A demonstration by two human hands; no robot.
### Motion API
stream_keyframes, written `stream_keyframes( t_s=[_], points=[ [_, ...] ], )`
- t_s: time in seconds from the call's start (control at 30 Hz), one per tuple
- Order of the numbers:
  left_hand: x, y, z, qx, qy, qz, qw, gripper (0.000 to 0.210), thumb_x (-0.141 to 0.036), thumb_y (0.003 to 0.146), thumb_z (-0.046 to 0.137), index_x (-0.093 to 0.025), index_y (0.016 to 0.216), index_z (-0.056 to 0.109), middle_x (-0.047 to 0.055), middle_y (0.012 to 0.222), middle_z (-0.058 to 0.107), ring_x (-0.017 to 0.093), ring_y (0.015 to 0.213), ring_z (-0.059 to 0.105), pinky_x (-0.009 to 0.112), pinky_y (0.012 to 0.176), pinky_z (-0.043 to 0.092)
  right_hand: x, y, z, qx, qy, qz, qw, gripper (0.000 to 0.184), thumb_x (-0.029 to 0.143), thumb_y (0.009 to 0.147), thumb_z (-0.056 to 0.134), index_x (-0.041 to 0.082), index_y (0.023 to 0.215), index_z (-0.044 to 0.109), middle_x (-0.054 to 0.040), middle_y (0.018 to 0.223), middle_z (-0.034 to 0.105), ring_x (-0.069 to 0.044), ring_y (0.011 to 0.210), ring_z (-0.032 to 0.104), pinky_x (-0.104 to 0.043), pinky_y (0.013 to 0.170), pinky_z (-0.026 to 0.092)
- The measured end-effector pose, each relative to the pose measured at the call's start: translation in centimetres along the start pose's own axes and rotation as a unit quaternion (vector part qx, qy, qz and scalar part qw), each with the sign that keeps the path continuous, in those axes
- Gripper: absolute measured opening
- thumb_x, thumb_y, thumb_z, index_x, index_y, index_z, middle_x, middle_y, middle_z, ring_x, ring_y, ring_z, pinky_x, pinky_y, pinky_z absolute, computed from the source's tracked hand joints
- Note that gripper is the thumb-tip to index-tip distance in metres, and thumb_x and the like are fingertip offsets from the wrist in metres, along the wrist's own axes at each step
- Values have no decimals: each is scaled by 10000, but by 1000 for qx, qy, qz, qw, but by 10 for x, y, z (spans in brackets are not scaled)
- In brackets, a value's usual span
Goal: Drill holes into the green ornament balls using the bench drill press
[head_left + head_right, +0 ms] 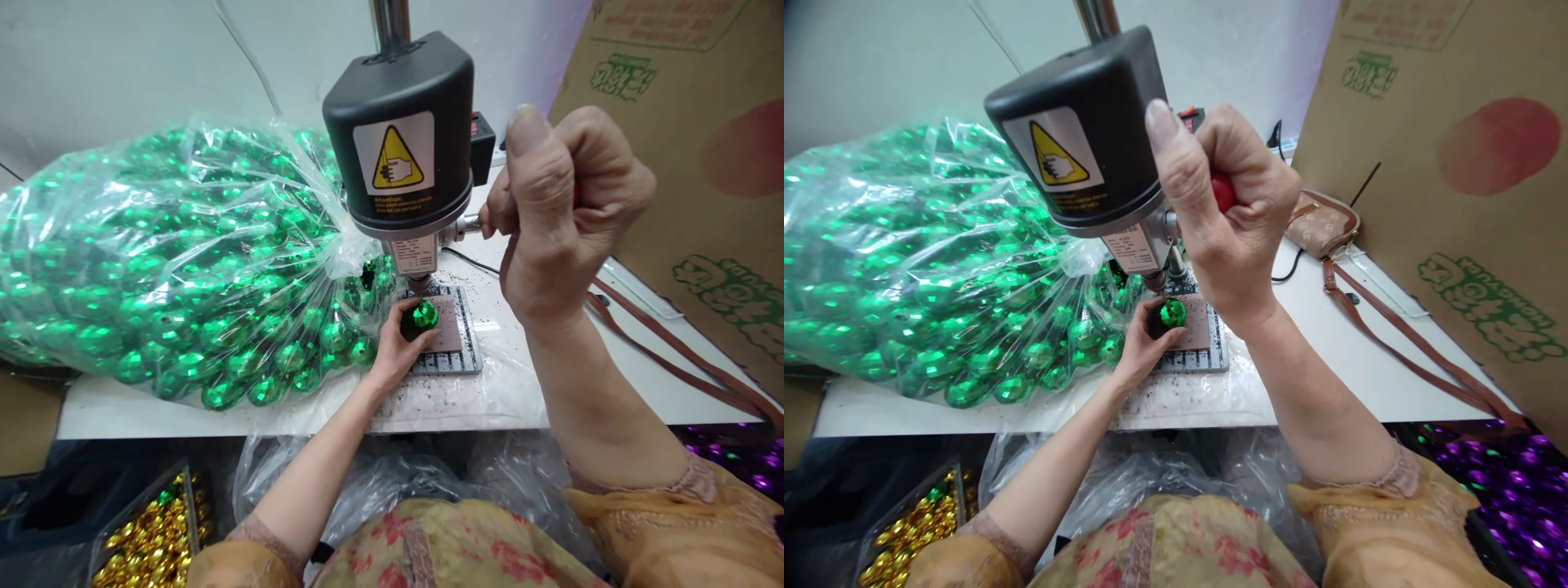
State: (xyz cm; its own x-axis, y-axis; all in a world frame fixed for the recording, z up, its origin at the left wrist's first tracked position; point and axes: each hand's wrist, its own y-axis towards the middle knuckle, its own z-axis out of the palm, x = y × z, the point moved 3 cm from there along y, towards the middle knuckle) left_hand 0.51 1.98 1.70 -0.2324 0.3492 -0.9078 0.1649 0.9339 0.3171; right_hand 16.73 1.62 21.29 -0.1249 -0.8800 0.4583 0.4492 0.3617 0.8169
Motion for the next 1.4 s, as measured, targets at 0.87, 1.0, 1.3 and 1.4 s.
stream_keyframes(
  t_s=[0.87, 1.0, 1.3, 1.4],
  points=[
    [7, 1, 2, 17, -53, -14, 998, 553, -398, 768, 812, -218, 1232, 570, 93, 1249, 647, 259, 1178, 618, 420, 1053, 473, -5, -35, -13, -33, 9, -36, 999, 594, 326, 869, 625, 171, 492, 194, 43, 419, 253, -60, 393, 272, -304, 441, 217],
    [8, 1, 2, 17, -49, -13, 999, 560, -408, 771, 809, -220, 1240, 568, 96, 1246, 649, 262, 1185, 616, 432, 1058, 473, -9, -40, -14, -42, 27, -51, 997, 600, 291, 849, 625, 165, 503, 152, 44, 437, 222, -54, 397, 223, -295, 429, 212],
    [9, 1, 2, 20, -44, -10, 999, 554, -397, 781, 803, -211, 1247, 567, 102, 1251, 649, 262, 1189, 615, 432, 1064, 469, -12, -46, -21, 11, 39, -112, 993, 524, 198, 868, 571, 170, 555, 152, 55, 480, 244, -39, 406, 249, -272, 430, 295],
    [9, 1, 2, 20, -39, -9, 999, 553, -396, 783, 802, -213, 1249, 566, 95, 1240, 654, 256, 1176, 622, 426, 1052, 479, -13, -47, -22, 22, 37, -146, 988, 500, 135, 858, 556, 177, 569, 150, 61, 495, 235, -37, 411, 249, -256, 425, 298]
  ],
)
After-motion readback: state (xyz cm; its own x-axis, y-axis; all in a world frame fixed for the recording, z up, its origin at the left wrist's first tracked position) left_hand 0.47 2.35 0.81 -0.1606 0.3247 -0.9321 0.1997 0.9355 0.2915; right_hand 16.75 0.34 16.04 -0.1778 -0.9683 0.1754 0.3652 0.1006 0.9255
